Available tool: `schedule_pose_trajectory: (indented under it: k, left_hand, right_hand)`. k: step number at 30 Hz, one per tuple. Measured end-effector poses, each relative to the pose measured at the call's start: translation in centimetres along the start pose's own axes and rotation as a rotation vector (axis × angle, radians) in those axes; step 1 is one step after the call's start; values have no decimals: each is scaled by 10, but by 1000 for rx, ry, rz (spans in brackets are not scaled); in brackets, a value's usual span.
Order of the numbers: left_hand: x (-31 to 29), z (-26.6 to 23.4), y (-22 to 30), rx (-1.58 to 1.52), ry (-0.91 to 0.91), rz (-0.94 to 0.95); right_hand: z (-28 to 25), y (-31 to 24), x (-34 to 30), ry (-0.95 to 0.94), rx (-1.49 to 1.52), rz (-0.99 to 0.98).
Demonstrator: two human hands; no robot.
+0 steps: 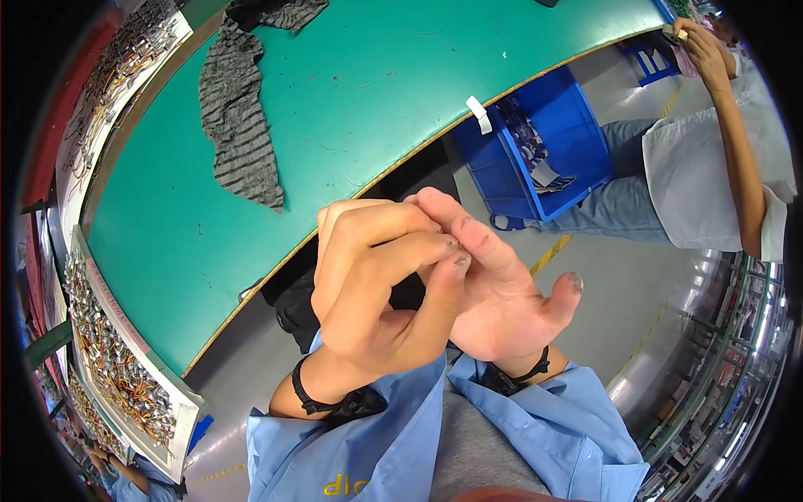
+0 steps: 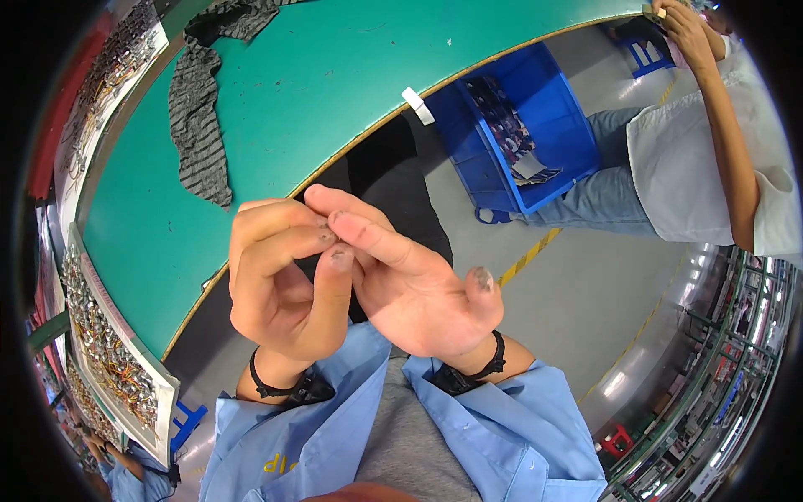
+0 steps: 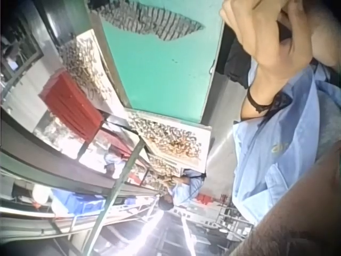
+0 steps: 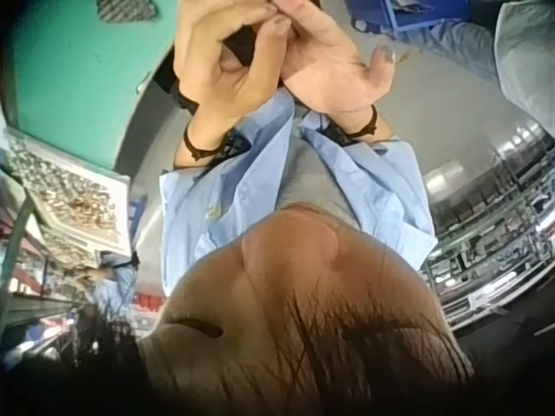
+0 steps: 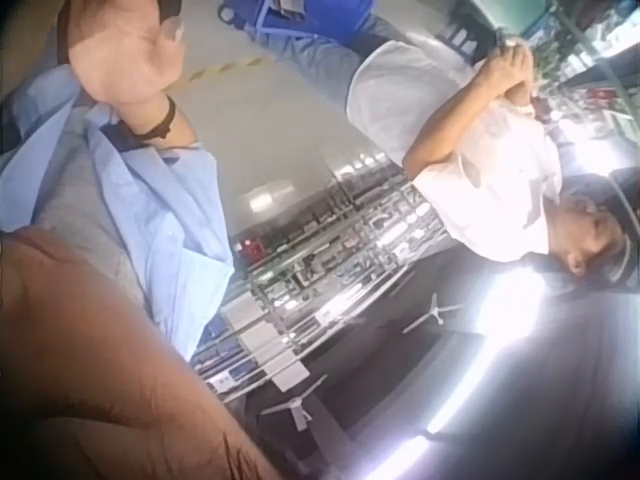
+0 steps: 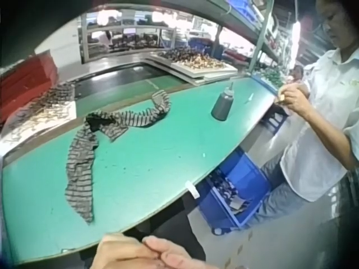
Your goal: The person peels a strip of tape from the table and wraps it around their fingers before picking up a wire and a potentiometer. They apply glue from a bottle to the potentiometer terminals and join the wire to them by hand.
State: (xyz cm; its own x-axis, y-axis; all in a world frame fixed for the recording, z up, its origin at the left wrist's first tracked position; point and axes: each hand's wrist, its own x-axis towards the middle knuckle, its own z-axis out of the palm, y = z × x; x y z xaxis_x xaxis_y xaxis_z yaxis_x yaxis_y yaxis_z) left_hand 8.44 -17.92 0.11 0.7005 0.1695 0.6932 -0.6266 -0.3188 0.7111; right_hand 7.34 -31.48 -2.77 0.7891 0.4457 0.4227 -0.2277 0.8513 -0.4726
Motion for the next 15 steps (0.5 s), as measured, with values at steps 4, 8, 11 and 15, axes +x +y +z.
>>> schedule_pose_trajectory:
  k: [4,8,11,15]
  left_hand:
    - [1,-2,2,51,-4,0]
    - [1,-3,6,38,-1,-72]
    - [3,2,9,-74,11,-134]
    - [-6,-2,13,-320,10,-509]
  right_hand:
    - [9,-2,1,62,-138,20]
    - [2,-1,1,-11,-404,-44]
    - [11,-8,0,37,-610,-21]
    - [7,-3,-3,45,-852,-23]
